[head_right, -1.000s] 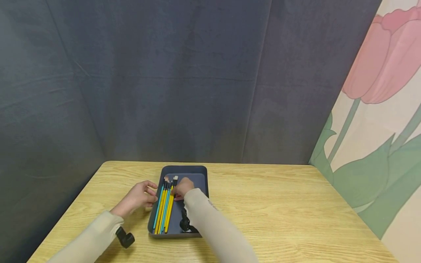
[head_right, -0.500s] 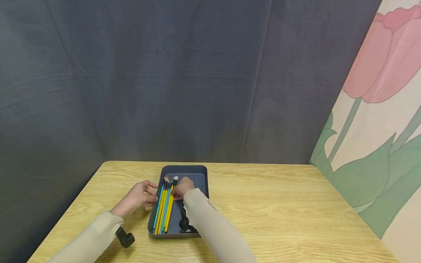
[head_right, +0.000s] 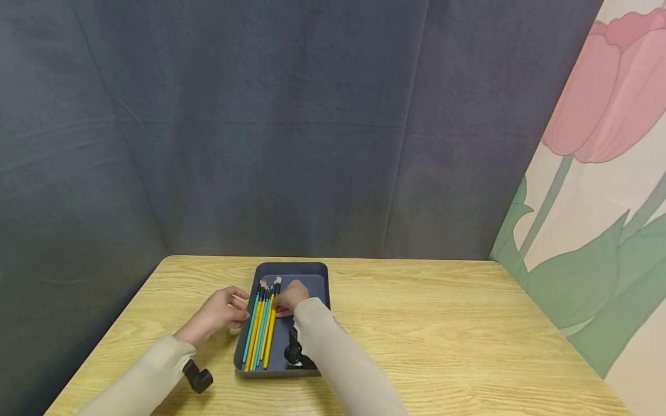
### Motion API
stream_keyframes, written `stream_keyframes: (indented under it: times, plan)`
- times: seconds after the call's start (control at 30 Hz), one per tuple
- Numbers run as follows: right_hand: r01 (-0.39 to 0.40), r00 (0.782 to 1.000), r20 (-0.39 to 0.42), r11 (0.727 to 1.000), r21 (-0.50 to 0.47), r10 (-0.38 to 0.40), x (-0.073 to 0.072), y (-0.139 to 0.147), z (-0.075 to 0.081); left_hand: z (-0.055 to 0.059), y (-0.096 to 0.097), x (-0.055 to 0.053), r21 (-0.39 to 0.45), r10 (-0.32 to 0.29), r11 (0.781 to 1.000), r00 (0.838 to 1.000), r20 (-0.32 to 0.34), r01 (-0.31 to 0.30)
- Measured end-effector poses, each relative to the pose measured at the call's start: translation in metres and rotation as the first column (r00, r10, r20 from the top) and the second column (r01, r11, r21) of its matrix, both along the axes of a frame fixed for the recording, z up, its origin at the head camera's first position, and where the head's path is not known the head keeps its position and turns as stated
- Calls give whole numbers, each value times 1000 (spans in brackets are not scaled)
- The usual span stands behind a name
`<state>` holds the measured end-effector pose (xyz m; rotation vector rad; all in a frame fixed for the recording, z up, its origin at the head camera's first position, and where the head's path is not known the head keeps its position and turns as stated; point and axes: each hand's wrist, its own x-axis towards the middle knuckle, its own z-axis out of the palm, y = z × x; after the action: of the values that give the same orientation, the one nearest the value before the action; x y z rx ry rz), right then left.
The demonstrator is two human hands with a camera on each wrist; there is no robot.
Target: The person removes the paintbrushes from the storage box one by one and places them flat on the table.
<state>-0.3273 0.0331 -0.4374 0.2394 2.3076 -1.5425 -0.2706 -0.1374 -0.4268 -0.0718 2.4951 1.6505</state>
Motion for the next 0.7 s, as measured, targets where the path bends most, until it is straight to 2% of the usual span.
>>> stream_keyframes:
  times: [0.23,0.47,0.7]
  plan:
    - [6,1000,28,998,-64,-4,4,5,10,0,0,0,0,-8,1000,1000,1,8]
    - [-14,998,65,983,-182,26,0,16,17,-1,-1,1,9,-6,1000,1000,7,6]
    - [-47,996,67,975,-216,62,-2,29,32,-2,-1,1,12,-9,1000,1000,1,9]
